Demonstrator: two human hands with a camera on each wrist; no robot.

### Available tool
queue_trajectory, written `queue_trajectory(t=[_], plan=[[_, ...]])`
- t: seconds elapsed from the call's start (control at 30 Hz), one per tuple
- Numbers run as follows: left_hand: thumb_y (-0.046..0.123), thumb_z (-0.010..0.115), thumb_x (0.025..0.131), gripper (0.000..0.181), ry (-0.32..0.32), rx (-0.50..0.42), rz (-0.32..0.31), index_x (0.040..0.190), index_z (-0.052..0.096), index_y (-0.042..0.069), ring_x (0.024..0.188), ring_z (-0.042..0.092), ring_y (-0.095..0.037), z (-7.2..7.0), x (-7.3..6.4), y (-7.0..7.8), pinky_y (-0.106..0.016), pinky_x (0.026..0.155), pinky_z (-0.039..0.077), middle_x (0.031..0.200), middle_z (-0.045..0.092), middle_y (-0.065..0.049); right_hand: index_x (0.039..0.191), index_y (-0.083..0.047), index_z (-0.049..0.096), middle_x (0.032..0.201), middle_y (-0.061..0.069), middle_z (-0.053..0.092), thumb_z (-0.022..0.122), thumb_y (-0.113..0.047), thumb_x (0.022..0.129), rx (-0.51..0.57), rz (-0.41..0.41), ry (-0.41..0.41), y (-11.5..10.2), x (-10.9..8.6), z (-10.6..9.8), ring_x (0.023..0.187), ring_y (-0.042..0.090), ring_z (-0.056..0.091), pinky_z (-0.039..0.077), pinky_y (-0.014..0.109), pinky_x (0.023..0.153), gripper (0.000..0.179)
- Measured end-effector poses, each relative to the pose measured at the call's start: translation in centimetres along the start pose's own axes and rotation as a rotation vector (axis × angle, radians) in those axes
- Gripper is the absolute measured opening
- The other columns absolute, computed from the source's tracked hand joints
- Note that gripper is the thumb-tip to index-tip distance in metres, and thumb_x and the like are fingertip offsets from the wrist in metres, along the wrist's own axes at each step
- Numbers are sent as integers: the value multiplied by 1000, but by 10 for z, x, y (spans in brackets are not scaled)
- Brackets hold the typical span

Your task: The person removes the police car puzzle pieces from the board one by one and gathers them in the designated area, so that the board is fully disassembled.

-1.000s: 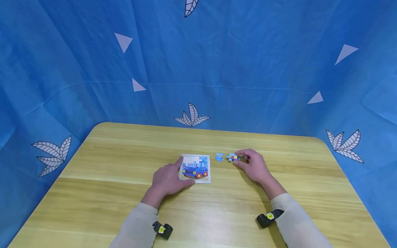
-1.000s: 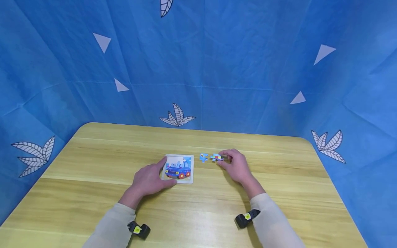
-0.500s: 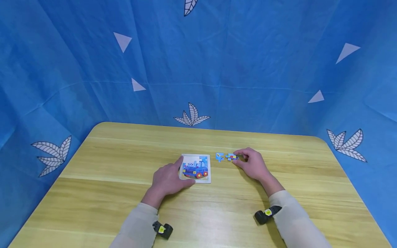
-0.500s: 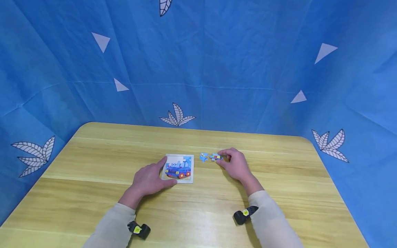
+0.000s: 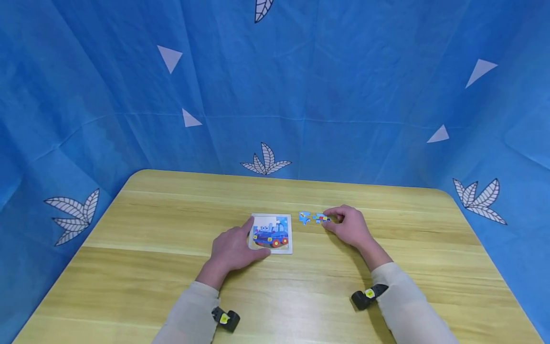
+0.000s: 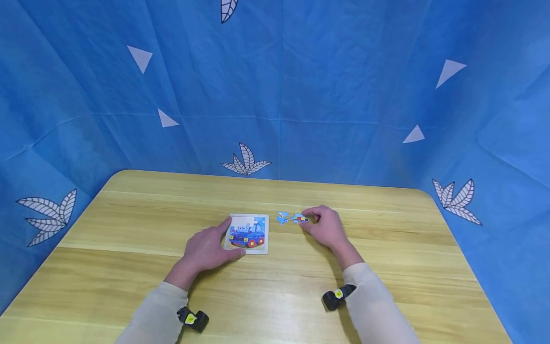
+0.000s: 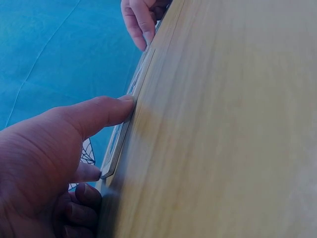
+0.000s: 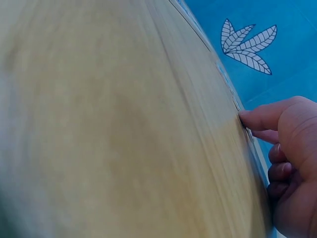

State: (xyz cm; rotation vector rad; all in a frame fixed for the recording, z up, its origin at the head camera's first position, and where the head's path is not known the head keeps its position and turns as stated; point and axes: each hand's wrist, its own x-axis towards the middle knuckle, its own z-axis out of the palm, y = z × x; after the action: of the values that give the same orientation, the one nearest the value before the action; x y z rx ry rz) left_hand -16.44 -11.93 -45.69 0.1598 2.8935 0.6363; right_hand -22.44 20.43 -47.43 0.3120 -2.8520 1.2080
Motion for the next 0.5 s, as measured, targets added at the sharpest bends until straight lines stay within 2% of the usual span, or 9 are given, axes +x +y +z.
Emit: queue_trajectory(t=[0.37,0.5], plan=[[65,75,74,105,-3,-1,-2,156,36,11,91,57,-24,0,0,1,-41,76,46,120,64,-13,108,-10,78,76,8,43,85,-21,82,87,17,35,-4,-6,1,73,23,40,32,39,67,29],[65,75,74,105,-4,0,-2,156,36,11,88,56,-24,-1,0,1,-40,74,46,118,64,-13,110,-10,77,75,9,43,86,-22,81,106,-14,29,-8,-12,3,70,23,39,32,38,65,32]])
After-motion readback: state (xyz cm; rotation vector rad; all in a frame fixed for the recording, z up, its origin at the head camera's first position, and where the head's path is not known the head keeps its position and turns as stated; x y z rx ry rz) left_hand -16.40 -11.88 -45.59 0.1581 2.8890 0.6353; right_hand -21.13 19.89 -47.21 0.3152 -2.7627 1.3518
